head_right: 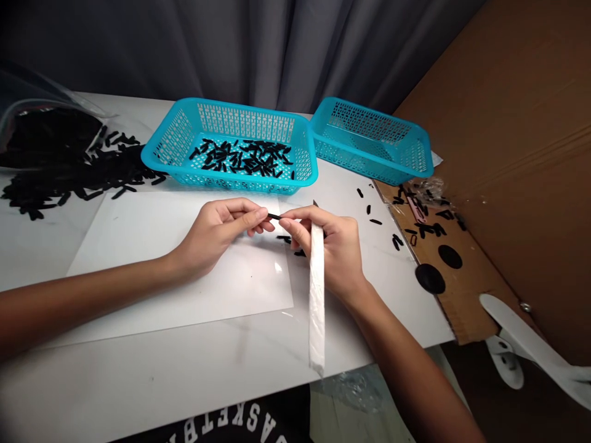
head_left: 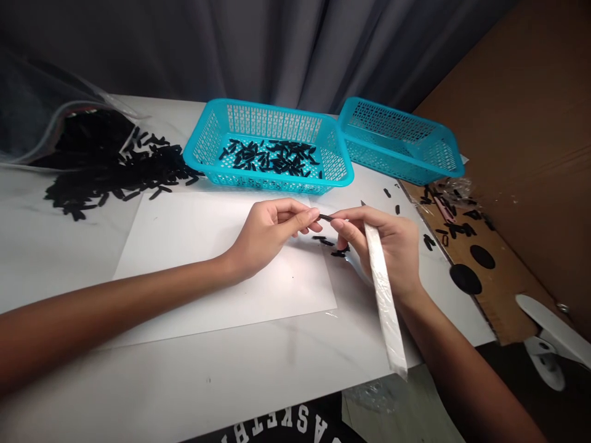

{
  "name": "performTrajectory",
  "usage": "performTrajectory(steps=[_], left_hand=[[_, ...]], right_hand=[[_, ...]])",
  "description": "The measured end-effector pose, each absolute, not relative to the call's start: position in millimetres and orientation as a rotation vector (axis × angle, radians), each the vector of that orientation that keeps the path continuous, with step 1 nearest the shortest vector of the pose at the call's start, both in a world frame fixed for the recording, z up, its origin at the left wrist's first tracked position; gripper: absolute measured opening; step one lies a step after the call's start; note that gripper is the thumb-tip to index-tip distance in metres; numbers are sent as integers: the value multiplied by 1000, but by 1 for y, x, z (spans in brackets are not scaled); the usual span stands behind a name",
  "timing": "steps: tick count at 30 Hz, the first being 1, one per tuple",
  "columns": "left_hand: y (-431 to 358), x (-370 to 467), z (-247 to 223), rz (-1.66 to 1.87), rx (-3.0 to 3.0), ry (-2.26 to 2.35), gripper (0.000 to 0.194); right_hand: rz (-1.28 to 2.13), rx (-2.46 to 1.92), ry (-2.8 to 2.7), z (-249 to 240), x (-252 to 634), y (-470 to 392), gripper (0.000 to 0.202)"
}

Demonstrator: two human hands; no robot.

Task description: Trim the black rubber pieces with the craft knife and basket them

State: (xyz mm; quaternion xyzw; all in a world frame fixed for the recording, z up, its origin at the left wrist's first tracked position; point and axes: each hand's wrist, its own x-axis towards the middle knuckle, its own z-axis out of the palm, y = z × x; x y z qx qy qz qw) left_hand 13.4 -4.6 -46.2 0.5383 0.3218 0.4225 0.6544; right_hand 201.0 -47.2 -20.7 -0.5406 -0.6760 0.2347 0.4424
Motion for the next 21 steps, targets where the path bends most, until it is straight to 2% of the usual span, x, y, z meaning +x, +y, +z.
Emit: performTrajectory(steps=[21], left_hand=[[-8, 13, -37, 1055, 1397, 662, 11]], right_hand=[[525, -1308, -1730, -21, 204, -49, 6]])
